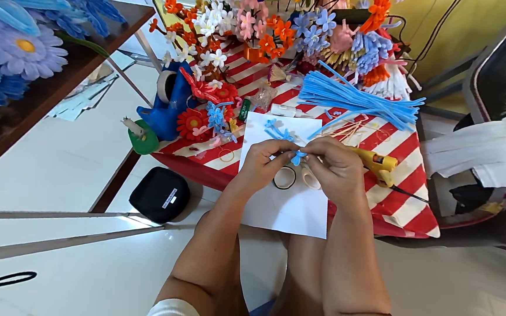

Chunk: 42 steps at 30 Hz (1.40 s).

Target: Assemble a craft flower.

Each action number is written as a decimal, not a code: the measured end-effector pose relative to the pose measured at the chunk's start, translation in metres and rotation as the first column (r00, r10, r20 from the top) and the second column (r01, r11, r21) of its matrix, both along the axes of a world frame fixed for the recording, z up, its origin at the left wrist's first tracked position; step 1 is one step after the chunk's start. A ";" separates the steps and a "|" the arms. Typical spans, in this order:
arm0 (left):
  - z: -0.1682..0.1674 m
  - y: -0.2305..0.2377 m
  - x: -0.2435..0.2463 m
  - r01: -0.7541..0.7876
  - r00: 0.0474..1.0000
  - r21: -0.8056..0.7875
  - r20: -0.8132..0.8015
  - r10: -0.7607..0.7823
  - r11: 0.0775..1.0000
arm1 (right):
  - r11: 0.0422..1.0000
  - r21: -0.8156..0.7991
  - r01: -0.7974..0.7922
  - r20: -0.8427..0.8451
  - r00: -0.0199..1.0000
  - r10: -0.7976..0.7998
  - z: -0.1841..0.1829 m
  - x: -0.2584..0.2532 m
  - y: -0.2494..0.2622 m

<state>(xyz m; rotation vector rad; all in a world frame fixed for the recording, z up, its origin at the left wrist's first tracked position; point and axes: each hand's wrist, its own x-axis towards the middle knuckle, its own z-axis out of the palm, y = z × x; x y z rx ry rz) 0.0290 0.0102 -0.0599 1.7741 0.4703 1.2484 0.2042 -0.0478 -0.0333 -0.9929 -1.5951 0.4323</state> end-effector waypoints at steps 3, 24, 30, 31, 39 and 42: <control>0.000 0.001 0.001 -0.010 0.999 0.011 -0.041 0.010 1.000 | 1.000 0.001 0.011 -0.001 1.000 -0.011 0.000 -0.001 0.000; 0.001 -0.004 0.005 0.298 0.950 -0.423 0.220 -0.222 0.856 | 0.993 0.076 0.086 0.118 0.988 -0.095 0.007 -0.009 -0.007; 0.001 -0.005 0.005 0.362 0.927 -0.445 0.268 -0.263 0.819 | 0.987 0.119 0.103 0.165 0.979 -0.122 0.007 -0.008 -0.006; 0.001 -0.005 0.005 0.379 0.920 -0.456 0.285 -0.271 0.805 | 0.989 0.111 0.095 0.167 0.980 -0.112 0.007 -0.008 -0.006; -0.002 -0.007 0.009 0.563 0.808 -0.523 0.509 -0.295 0.640 | 0.993 0.104 0.050 0.176 0.982 -0.068 0.009 -0.008 -0.008; -0.003 -0.008 0.010 0.597 0.782 -0.526 0.550 -0.294 0.605 | 0.992 0.113 0.049 0.177 0.982 -0.069 0.008 -0.008 -0.007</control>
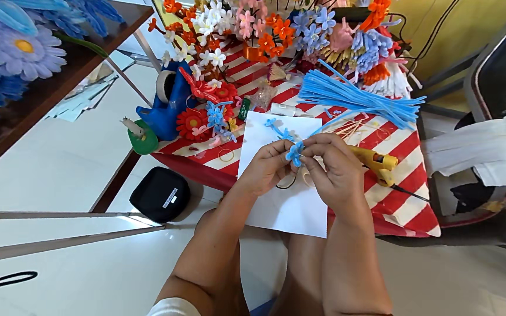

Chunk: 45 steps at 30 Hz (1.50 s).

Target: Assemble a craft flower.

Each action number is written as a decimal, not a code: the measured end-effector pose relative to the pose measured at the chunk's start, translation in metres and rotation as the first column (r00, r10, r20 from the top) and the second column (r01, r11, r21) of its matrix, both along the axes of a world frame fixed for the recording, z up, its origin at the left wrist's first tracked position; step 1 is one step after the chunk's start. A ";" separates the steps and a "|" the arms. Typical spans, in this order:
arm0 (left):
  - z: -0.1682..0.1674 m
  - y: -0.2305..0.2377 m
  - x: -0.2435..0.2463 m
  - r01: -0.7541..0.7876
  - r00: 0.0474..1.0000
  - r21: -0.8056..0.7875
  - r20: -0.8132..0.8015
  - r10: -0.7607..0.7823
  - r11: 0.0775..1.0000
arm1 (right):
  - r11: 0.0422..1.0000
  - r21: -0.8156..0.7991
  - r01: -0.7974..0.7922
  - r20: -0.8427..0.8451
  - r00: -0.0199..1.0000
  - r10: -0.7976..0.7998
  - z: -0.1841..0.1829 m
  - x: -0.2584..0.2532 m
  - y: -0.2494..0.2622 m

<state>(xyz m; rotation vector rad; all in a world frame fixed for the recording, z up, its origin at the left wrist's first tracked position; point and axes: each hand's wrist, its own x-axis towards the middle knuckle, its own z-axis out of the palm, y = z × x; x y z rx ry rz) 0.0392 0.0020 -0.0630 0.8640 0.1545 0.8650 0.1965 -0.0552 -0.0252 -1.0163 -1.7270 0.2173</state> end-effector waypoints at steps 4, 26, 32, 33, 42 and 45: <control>-0.001 0.000 0.001 0.014 0.999 -0.009 0.032 -0.014 1.000 | 1.000 0.011 0.001 0.020 1.000 -0.002 0.000 0.001 0.000; 0.003 -0.004 0.003 -0.220 0.958 0.166 -0.150 0.246 0.961 | 0.994 0.070 0.081 0.166 0.982 -0.092 0.003 0.000 0.001; 0.002 -0.007 0.008 -0.284 0.903 0.313 -0.231 0.363 0.906 | 0.994 0.060 0.089 0.154 0.983 -0.097 0.001 0.002 0.001; 0.002 -0.008 0.009 -0.295 0.890 0.335 -0.245 0.385 0.895 | 0.994 0.061 0.093 0.156 0.982 -0.102 0.001 0.002 0.001; 0.008 -0.017 0.018 -0.364 0.818 0.367 -0.314 0.482 0.856 | 0.992 0.038 0.119 0.140 0.983 -0.123 -0.002 0.005 0.004; 0.012 -0.019 0.017 -0.374 0.726 0.475 -0.384 0.570 0.796 | 0.993 0.035 0.112 0.146 0.983 -0.116 -0.003 0.008 0.006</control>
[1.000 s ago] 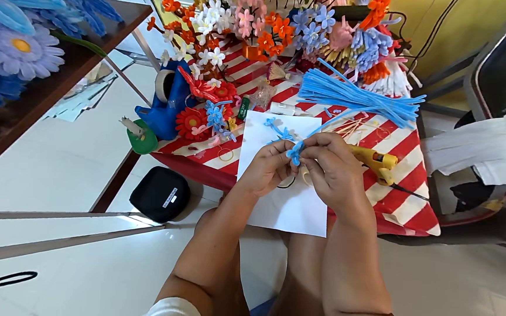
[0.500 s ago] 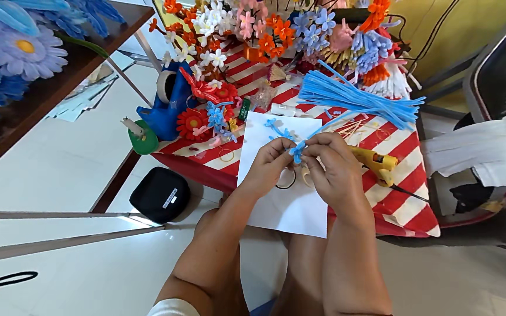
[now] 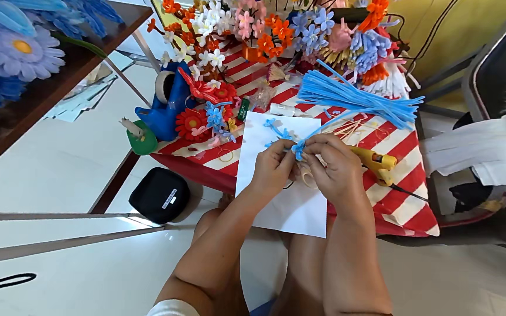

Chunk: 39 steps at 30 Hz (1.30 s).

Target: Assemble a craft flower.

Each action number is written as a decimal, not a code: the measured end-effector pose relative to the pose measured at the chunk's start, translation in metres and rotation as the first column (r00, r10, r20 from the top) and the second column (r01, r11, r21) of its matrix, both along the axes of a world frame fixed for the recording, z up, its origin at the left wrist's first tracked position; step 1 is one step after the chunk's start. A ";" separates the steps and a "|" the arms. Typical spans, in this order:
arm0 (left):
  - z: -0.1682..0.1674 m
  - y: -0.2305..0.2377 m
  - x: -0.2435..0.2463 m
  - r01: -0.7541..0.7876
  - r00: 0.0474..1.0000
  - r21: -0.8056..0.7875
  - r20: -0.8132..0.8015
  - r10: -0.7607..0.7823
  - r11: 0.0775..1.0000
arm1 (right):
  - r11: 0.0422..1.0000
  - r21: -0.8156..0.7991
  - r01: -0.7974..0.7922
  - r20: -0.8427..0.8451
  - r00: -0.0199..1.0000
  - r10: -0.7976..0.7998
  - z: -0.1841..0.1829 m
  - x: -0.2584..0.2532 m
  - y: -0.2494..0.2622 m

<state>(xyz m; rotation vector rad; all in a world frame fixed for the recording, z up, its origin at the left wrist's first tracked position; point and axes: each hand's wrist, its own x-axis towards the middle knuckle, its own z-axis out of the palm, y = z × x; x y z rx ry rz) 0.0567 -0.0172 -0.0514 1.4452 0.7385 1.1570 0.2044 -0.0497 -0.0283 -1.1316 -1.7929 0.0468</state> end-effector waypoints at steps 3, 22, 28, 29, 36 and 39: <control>-0.006 0.001 0.000 -0.082 0.992 0.155 -0.084 0.096 0.984 | 1.000 -0.019 -0.008 -0.004 1.000 0.007 -0.002 0.002 0.001; -0.018 0.015 0.000 -0.202 0.955 0.726 -0.003 0.296 0.658 | 0.988 -0.117 -0.103 -0.132 0.987 0.088 0.001 0.009 -0.003; -0.018 0.009 0.004 -0.265 0.950 0.640 0.045 0.309 0.722 | 0.988 -0.118 -0.099 -0.142 0.986 0.082 0.000 0.008 -0.003; -0.018 0.008 0.004 -0.270 0.951 0.624 0.055 0.304 0.733 | 0.988 -0.114 -0.101 -0.138 0.987 0.085 0.000 0.009 -0.003; -0.019 0.004 0.008 -0.310 0.949 0.528 0.127 0.287 0.791 | 0.991 -0.099 -0.096 -0.124 0.989 0.083 0.000 0.008 -0.003; -0.021 0.002 0.011 -0.333 0.943 0.474 0.171 0.286 0.815 | 0.992 -0.076 -0.100 -0.132 0.987 0.090 0.000 0.008 -0.003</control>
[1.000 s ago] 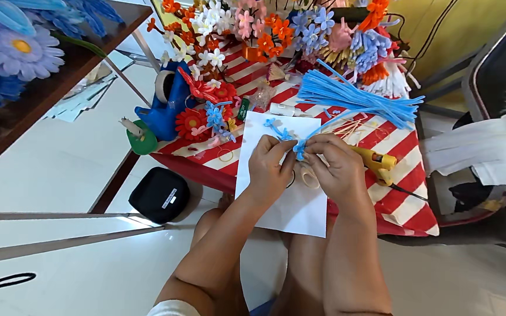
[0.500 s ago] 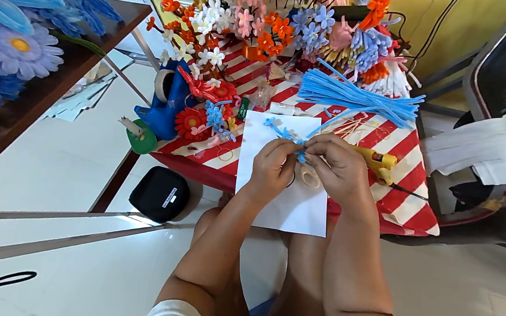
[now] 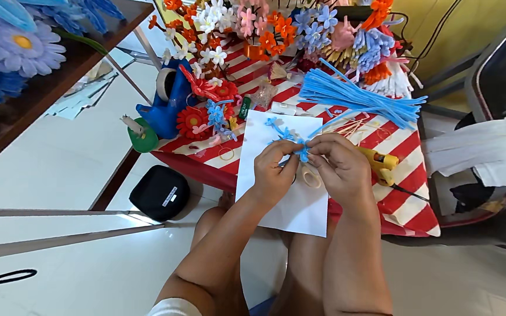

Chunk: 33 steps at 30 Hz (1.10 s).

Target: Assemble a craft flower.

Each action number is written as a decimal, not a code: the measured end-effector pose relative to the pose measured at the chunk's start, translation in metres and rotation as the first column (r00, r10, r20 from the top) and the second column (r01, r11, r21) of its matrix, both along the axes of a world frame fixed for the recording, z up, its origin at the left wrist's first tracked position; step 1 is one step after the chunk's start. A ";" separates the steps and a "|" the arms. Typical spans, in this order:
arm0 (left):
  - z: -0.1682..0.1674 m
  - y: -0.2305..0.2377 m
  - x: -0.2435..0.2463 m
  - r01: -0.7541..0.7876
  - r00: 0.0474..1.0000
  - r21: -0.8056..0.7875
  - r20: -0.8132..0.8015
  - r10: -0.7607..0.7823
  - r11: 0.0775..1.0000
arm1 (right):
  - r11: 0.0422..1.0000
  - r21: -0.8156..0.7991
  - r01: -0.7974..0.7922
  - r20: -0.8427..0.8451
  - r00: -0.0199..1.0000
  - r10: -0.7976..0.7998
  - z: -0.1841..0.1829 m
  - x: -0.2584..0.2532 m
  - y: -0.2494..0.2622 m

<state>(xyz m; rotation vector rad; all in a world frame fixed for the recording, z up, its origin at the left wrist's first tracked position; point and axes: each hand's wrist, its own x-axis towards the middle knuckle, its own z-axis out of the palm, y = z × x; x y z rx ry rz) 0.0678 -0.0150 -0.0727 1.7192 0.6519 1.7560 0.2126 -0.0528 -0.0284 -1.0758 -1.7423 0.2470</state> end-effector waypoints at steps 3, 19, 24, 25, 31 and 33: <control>0.001 -0.002 0.001 0.035 0.999 -0.053 0.028 -0.033 0.998 | 1.000 0.005 -0.007 0.002 1.000 0.007 0.000 0.002 -0.001; 0.003 0.005 -0.005 -0.036 0.970 0.239 -0.224 0.091 0.970 | 0.970 -0.099 0.220 0.156 0.966 -0.204 0.010 -0.012 -0.010; 0.003 0.005 -0.006 -0.033 0.984 0.152 -0.168 0.059 0.988 | 0.965 -0.103 0.243 0.018 0.970 -0.243 0.010 -0.023 -0.009; 0.003 0.005 -0.006 -0.023 0.989 0.125 -0.144 0.042 0.992 | 0.972 -0.088 0.217 -0.044 0.974 -0.222 0.009 -0.022 -0.008; 0.003 0.006 -0.008 0.051 0.999 0.038 -0.017 -0.050 0.998 | 0.985 0.015 0.170 -0.164 0.973 -0.165 0.011 -0.007 -0.011; 0.002 0.006 -0.007 0.054 0.999 0.038 -0.007 -0.054 0.998 | 0.986 -0.025 0.165 -0.116 0.979 -0.167 0.011 -0.007 -0.013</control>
